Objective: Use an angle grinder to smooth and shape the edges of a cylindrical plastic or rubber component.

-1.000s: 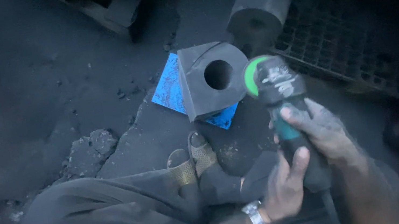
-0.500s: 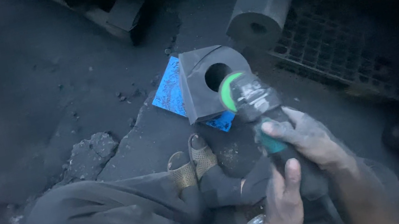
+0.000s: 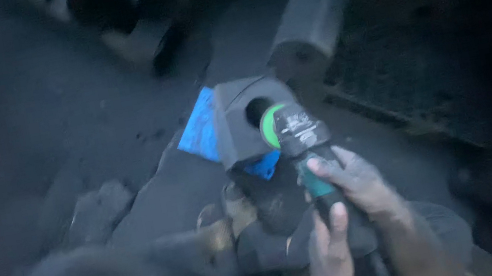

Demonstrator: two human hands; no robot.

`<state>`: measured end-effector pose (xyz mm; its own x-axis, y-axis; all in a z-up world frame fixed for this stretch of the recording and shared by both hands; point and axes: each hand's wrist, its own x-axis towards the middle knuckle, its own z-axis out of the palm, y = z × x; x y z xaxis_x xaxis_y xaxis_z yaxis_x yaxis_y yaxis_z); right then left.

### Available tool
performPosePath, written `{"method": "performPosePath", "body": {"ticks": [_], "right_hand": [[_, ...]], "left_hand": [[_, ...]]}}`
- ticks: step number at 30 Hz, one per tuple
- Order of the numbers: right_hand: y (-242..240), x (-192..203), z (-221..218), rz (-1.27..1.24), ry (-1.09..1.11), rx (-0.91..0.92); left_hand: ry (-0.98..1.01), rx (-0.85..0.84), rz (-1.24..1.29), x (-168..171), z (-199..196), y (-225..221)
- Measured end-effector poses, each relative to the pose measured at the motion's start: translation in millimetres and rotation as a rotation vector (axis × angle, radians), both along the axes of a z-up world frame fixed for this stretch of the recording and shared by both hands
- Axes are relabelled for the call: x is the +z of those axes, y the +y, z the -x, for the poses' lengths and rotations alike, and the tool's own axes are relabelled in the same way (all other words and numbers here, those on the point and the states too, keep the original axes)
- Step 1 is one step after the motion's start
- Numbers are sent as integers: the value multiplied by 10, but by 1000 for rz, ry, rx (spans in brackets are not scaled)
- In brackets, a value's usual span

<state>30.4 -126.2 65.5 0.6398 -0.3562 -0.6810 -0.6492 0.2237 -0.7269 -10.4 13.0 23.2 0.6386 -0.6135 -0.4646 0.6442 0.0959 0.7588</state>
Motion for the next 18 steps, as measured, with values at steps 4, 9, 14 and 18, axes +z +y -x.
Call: {"method": "performPosePath", "body": {"ticks": [4,9,14,18], "right_hand": [[15,-22,238,175,20,-231],[163,107,420,-86,-296,-358],[306,190,519,-72,-329,-300],[378,-26,623,411,-80,-166]], "left_hand": [[32,-138,42,-110,-85,-56],[-94,-250,-170,-37,-148,-20],[-100,-225,-125,105,-174,81],[-69,-122,-26,126,-147,264]]}}
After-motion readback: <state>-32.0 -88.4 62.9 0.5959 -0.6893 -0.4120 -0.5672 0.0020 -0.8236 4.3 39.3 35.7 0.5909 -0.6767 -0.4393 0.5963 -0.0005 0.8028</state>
